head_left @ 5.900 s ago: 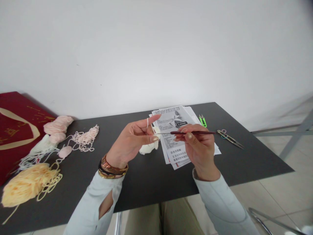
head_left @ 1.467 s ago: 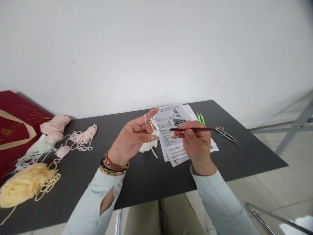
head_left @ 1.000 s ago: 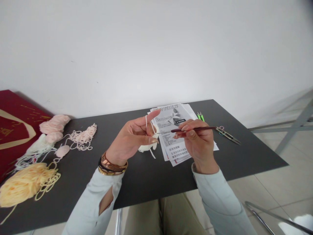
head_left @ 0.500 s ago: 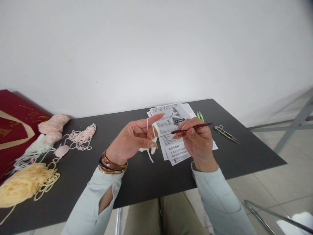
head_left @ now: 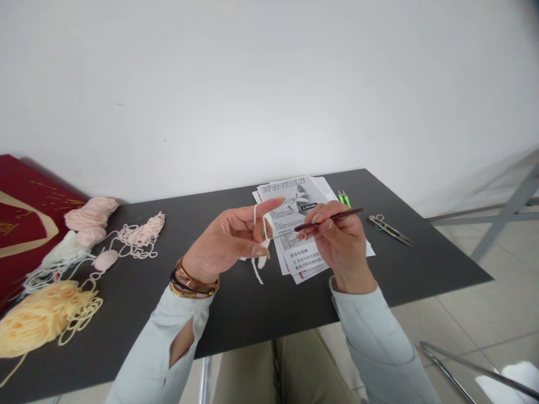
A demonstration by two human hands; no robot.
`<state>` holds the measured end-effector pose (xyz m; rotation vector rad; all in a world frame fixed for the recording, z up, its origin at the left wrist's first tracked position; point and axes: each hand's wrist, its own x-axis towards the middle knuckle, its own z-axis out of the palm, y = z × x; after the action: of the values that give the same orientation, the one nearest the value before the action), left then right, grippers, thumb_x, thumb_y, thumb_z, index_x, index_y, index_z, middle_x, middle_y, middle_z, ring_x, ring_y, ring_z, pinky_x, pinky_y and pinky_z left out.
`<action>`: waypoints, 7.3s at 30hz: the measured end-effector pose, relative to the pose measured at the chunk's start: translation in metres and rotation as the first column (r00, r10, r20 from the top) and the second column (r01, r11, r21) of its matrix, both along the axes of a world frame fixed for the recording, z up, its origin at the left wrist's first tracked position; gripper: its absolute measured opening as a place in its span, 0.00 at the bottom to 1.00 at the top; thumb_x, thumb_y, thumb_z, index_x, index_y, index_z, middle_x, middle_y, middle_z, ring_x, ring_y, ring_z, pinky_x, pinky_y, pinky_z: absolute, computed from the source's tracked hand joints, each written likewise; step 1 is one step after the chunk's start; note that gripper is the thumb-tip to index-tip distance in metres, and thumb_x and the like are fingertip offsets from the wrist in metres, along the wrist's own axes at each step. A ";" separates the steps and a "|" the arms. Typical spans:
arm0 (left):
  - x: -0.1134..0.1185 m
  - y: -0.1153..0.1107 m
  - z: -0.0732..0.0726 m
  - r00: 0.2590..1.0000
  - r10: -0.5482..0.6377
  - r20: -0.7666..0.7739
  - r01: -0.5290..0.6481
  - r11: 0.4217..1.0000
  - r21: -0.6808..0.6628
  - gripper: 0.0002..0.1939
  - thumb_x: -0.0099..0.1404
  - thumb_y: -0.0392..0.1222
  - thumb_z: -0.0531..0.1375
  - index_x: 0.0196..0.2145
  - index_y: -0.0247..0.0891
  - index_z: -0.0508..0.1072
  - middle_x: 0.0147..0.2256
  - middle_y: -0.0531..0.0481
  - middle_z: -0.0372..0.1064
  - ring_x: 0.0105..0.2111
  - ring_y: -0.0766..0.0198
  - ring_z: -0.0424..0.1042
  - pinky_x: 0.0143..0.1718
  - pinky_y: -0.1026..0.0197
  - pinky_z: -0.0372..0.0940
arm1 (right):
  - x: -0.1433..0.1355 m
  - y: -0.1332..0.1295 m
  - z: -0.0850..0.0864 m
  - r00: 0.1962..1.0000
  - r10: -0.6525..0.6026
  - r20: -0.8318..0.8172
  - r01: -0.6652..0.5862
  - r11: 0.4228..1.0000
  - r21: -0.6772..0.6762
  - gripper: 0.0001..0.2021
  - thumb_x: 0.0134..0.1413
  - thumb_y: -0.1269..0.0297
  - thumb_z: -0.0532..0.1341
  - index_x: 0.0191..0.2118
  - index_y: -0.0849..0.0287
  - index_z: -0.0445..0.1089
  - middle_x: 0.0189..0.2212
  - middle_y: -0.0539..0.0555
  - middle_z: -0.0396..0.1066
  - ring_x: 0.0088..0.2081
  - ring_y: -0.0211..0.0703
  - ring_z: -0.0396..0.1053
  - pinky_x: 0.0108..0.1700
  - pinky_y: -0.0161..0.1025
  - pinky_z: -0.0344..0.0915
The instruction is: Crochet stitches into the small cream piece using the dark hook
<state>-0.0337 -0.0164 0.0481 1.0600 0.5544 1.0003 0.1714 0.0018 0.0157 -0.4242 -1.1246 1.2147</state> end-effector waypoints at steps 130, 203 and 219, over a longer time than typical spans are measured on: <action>0.013 -0.003 0.002 0.753 0.478 -0.452 -0.154 0.796 0.585 0.23 0.62 0.36 0.62 0.55 0.42 0.74 0.37 0.48 0.72 0.38 0.61 0.71 0.45 0.58 0.66 | -0.023 0.006 -0.010 0.914 0.194 -0.356 -0.368 0.766 -0.528 0.08 0.47 0.64 0.71 0.28 0.61 0.72 0.18 0.48 0.75 0.15 0.31 0.68 0.17 0.25 0.68; 0.019 0.004 -0.006 0.982 0.088 0.165 -0.069 0.990 -0.120 0.30 0.53 0.30 0.68 0.54 0.43 0.74 0.27 0.55 0.65 0.29 0.68 0.66 0.36 0.64 0.60 | -0.019 0.002 -0.004 0.955 0.140 -0.262 -0.240 0.882 -0.405 0.14 0.46 0.56 0.72 0.33 0.60 0.72 0.22 0.46 0.73 0.20 0.31 0.68 0.22 0.27 0.74; 0.019 0.002 -0.006 0.979 0.030 0.203 -0.006 0.993 -0.118 0.29 0.52 0.31 0.69 0.52 0.45 0.76 0.26 0.55 0.58 0.27 0.70 0.60 0.33 0.64 0.58 | -0.020 -0.005 -0.002 0.978 0.090 -0.187 -0.135 0.960 -0.245 0.12 0.52 0.54 0.68 0.32 0.55 0.69 0.25 0.46 0.73 0.24 0.33 0.70 0.24 0.31 0.75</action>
<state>-0.0149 -0.0146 0.0425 0.8382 0.4490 1.0661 0.1514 -0.0030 0.0140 -0.4432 -0.8532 1.4773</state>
